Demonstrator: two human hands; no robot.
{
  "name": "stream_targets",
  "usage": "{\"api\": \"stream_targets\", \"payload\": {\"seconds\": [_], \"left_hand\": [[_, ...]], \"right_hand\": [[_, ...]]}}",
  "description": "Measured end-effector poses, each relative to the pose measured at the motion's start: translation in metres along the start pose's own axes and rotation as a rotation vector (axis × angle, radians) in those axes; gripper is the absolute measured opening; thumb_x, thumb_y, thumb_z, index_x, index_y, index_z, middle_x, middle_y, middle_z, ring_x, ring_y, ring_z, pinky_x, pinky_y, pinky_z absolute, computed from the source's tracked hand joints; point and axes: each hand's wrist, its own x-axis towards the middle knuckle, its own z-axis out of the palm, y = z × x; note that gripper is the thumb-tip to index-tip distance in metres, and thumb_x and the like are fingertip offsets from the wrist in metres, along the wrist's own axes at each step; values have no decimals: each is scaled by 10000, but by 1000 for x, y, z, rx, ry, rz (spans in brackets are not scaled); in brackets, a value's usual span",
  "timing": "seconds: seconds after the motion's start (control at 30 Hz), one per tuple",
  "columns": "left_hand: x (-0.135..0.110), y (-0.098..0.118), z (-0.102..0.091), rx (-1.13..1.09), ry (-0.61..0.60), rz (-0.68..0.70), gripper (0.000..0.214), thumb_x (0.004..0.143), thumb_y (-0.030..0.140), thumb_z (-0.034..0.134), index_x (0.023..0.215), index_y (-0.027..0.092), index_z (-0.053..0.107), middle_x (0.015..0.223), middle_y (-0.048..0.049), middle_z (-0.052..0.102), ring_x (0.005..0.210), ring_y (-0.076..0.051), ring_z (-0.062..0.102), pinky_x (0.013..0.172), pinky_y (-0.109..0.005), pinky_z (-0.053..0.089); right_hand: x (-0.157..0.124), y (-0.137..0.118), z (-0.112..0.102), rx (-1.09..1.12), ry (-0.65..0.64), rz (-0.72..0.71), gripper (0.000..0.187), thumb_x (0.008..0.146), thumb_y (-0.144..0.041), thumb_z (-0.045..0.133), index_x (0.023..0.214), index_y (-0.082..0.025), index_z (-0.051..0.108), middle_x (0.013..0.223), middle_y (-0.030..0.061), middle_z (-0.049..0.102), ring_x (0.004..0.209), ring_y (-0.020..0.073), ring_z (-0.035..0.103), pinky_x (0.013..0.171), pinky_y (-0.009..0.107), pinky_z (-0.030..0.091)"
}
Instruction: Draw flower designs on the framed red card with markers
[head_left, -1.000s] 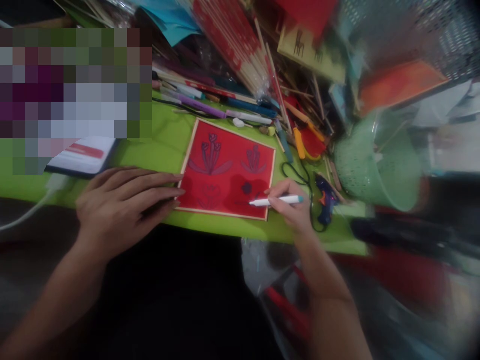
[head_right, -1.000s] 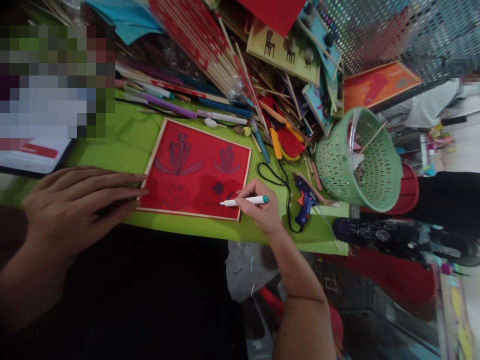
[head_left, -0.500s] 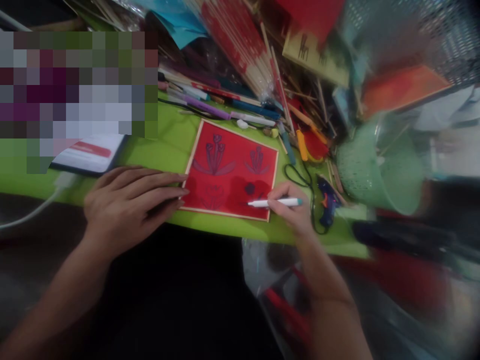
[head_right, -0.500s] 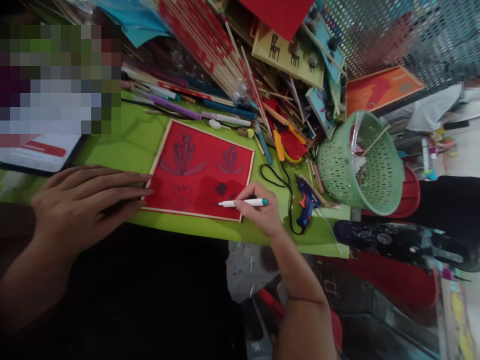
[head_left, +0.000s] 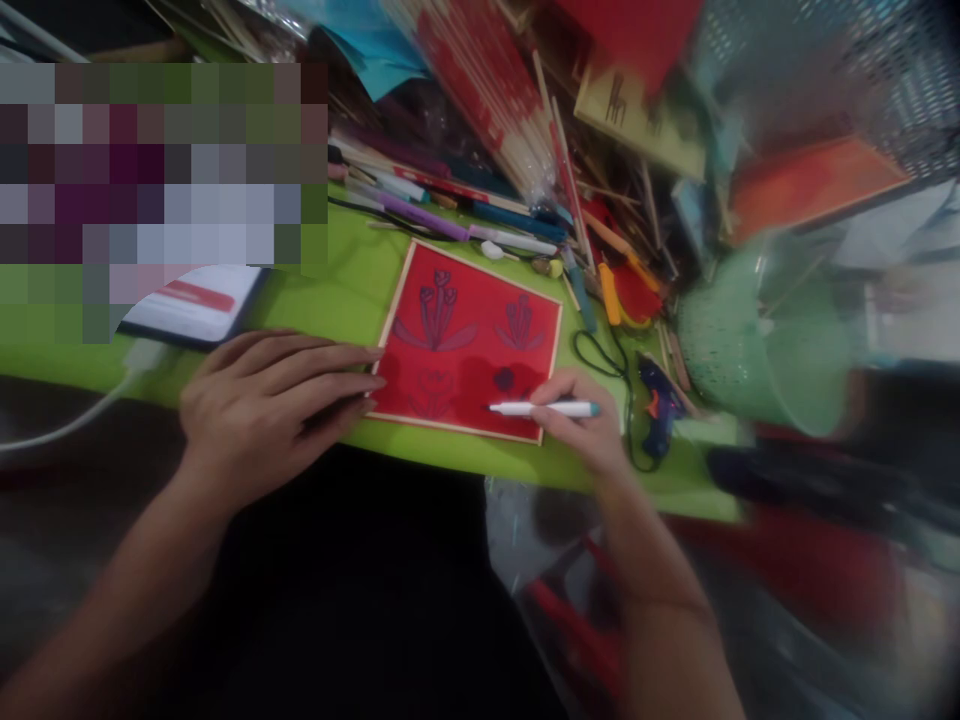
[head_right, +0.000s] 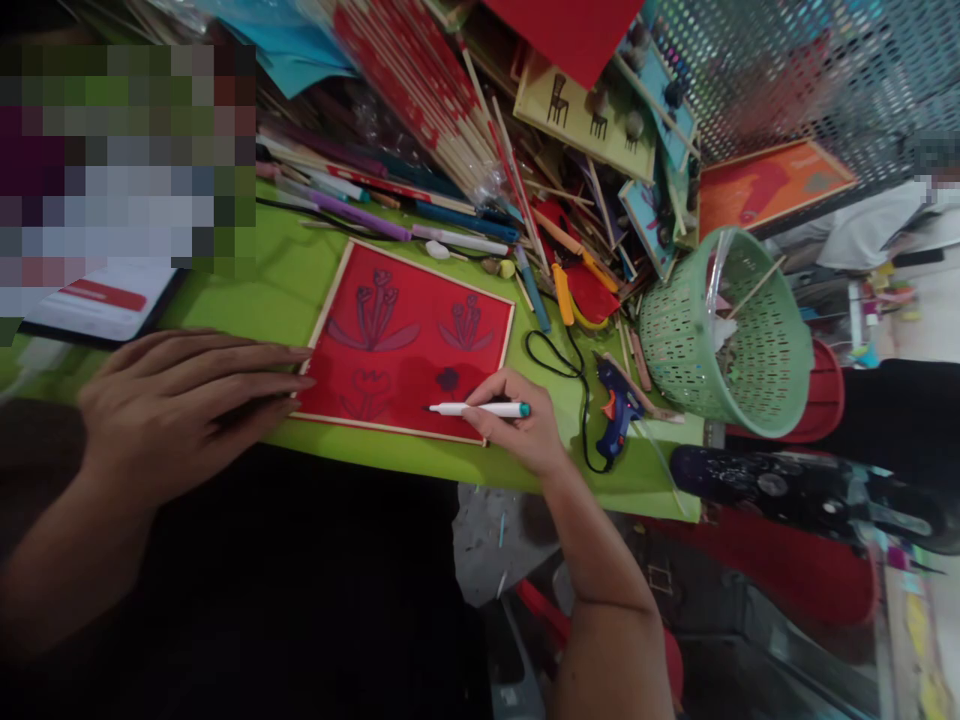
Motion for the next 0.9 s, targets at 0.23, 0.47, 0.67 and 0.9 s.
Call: {"api": "stream_targets", "payload": {"seconds": [0.23,0.47,0.67,0.9], "left_hand": [[0,0,-1,-5,2,14,215,911,209,779,1105,290,738,1149,2,834,952,-257,774,872,-417,565],[0,-1,-1,3,7,3,215,910,222,778,1100,312,734,1154,32,833,965,-234,772,887,-394,560],[-2,-1,-1,-7,-6,-16,223,920,232,764,1116,335,729,1176,58,827,991,-218,773,911,-386,560],[-1,-1,-1,-7,-5,-7,223,913,227,771,1111,324,732,1171,44,829,980,-224,774,906,-392,559]], "right_hand": [[1,0,0,9,-19,11,155,849,-358,841,846,-240,741,654,-32,690,518,119,582,452,236,429],[0,2,-1,2,6,-19,168,866,-365,823,822,-239,720,682,-24,698,552,128,596,471,247,446],[-1,4,-2,8,35,-31,166,858,-355,833,816,-247,715,691,-23,690,572,135,603,473,255,451],[-1,3,-1,34,78,-51,143,846,-312,830,790,-254,711,710,-27,687,611,142,600,512,264,463]]}}
